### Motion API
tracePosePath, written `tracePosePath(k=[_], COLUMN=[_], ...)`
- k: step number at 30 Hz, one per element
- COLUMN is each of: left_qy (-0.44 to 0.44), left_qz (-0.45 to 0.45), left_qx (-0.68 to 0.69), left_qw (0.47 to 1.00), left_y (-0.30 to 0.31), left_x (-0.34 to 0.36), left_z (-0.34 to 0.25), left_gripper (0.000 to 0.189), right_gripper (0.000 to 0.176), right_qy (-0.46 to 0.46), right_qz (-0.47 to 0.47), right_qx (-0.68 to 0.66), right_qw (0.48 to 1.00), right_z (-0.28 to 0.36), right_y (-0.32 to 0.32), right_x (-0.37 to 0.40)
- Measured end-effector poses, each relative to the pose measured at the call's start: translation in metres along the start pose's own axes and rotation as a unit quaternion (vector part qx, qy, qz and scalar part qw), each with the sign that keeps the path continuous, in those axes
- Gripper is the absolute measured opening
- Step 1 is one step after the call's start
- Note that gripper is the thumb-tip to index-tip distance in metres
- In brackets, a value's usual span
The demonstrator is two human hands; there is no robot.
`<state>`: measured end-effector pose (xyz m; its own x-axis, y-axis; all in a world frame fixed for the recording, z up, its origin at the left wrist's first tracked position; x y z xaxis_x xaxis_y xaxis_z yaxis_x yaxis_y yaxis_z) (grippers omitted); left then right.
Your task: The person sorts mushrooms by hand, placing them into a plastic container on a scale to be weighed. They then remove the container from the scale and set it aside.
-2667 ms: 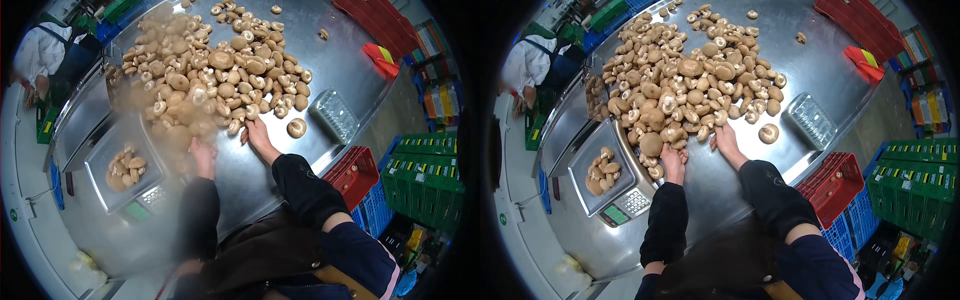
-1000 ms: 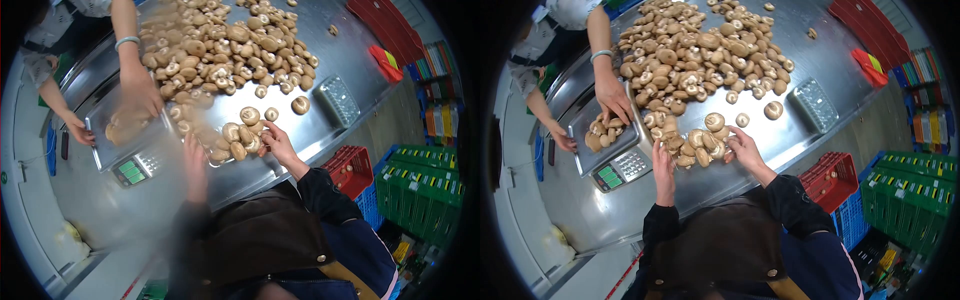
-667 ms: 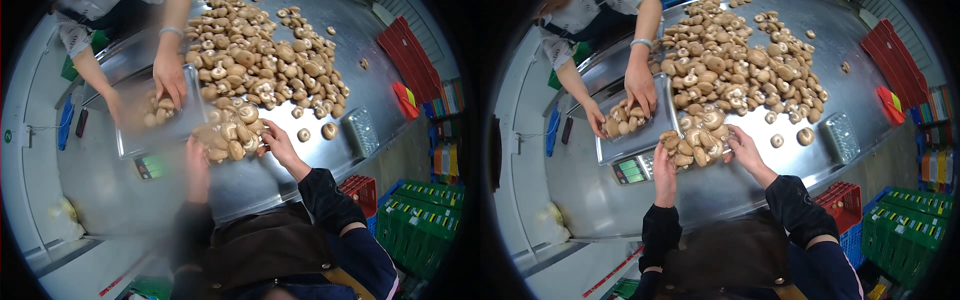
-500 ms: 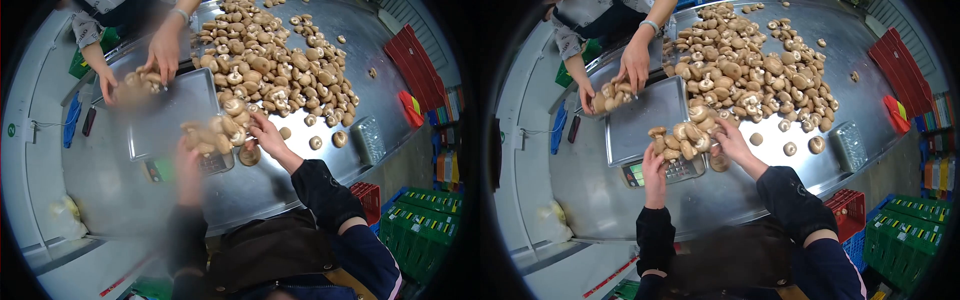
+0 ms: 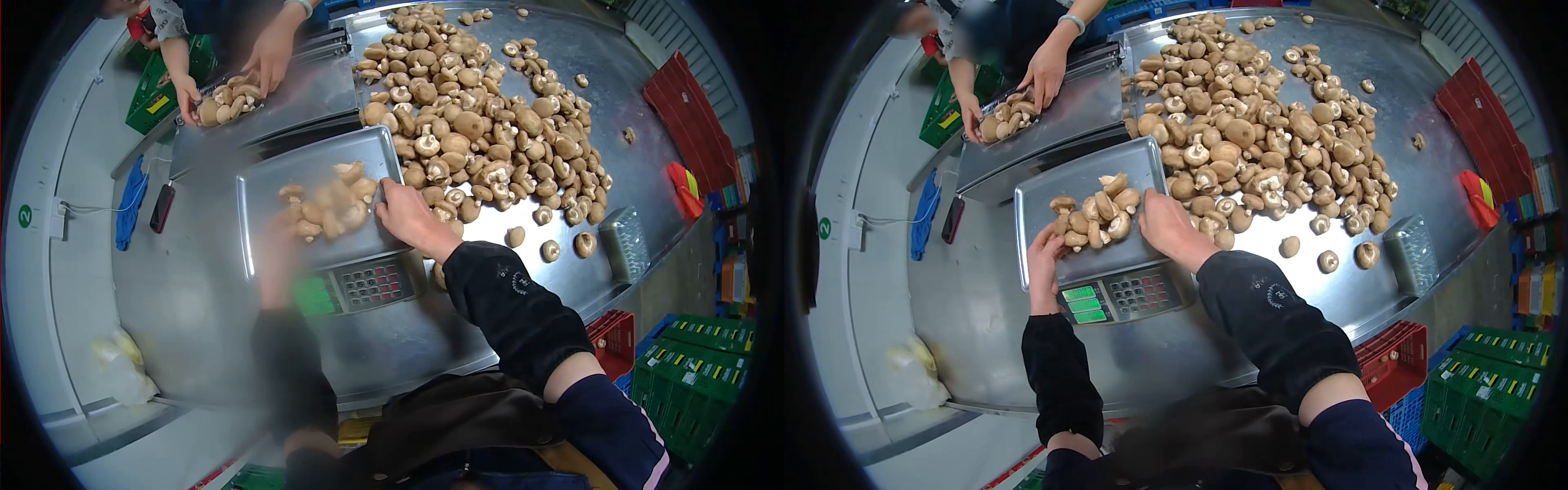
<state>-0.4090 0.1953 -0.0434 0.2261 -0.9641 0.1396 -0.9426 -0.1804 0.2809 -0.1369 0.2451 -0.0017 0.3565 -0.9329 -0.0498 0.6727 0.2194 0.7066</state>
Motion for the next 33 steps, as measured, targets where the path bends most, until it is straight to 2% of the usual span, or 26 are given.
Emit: tracePosePath(k=[2,6,8,11,12,13,15,16,19,23,24,27,28,30,31,32,33], left_qy=[0.042,0.098,0.031,-0.039,-0.047,-0.054,-0.094,-0.117,-0.137,-0.138,-0.13,-0.108,-0.115,-0.133,-0.099,-0.071,0.008], left_qz=[-0.024,-0.023,-0.068,-0.121,-0.136,-0.153,-0.119,-0.102,-0.078,-0.129,-0.148,-0.164,-0.145,-0.099,-0.041,0.002,0.043], left_qx=[-0.009,-0.067,-0.186,-0.224,-0.154,-0.084,-0.085,-0.084,-0.145,-0.101,-0.068,0.071,0.049,-0.021,0.009,0.036,0.054], left_qw=[0.999,0.993,0.98,0.966,0.977,0.983,0.985,0.984,0.977,0.977,0.978,0.978,0.982,0.986,0.994,0.997,0.998], left_y=[0.004,-0.001,0.012,0.03,0.036,0.04,0.029,0.023,-0.002,-0.006,-0.004,-0.023,-0.035,-0.065,-0.093,-0.119,-0.147], left_x=[0.004,0.018,0.018,0.021,0.026,0.03,0.029,0.028,0.025,0.029,0.039,0.091,0.111,0.153,0.176,0.195,0.216], left_z=[0.001,-0.026,-0.035,-0.049,-0.062,-0.072,-0.088,-0.096,-0.115,-0.114,-0.113,-0.11,-0.096,-0.063,-0.056,-0.043,-0.023], left_gripper=[0.044,0.042,0.041,0.043,0.044,0.045,0.047,0.048,0.048,0.045,0.044,0.04,0.039,0.037,0.035,0.031,0.028], right_gripper=[0.021,0.031,0.036,0.038,0.048,0.052,0.061,0.073,0.075,0.069,0.053,0.038,0.031,0.032,0.032,0.033,0.034], right_qy=[-0.024,0.003,0.016,0.094,0.08,0.106,0.163,0.164,0.21,0.192,0.191,0.169,0.143,0.091,0.063,0.09,0.112], right_qz=[0.022,0.007,-0.002,-0.072,-0.054,-0.059,-0.073,-0.04,-0.071,-0.054,-0.091,-0.121,-0.151,-0.146,-0.147,-0.133,-0.12], right_qx=[0.017,0.033,0.01,-0.005,-0.049,-0.037,-0.014,-0.013,0.008,-0.052,-0.083,-0.114,-0.121,-0.094,-0.077,-0.071,-0.063], right_qw=[0.999,0.999,1.0,0.993,0.994,0.992,0.984,0.986,0.975,0.978,0.974,0.971,0.971,0.981,0.984,0.984,0.984], right_z=[-0.001,-0.001,0.006,0.018,0.013,0.021,0.038,0.042,0.055,0.058,0.055,0.023,0.008,-0.025,-0.04,-0.043,-0.042], right_y=[0.003,0.013,0.031,0.059,0.058,0.061,0.066,0.058,0.046,0.047,0.057,0.07,0.075,0.059,0.053,0.048,0.047], right_x=[0.002,0.013,0.022,0.033,0.033,0.035,0.036,0.034,0.03,0.037,0.044,0.078,0.096,0.135,0.154,0.17,0.187])
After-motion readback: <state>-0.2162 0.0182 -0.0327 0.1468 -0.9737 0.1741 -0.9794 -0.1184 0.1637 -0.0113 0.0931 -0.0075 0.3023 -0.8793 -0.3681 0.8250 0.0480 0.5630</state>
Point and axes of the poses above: each hand's wrist, its own x-axis away from the middle knuckle, its own y-axis out of the back of the hand, z = x × y, the point moved 10 cm from there along -x, towards the middle knuckle, and after that the axes turned 7 degrees about y, right-handed, at the moved point
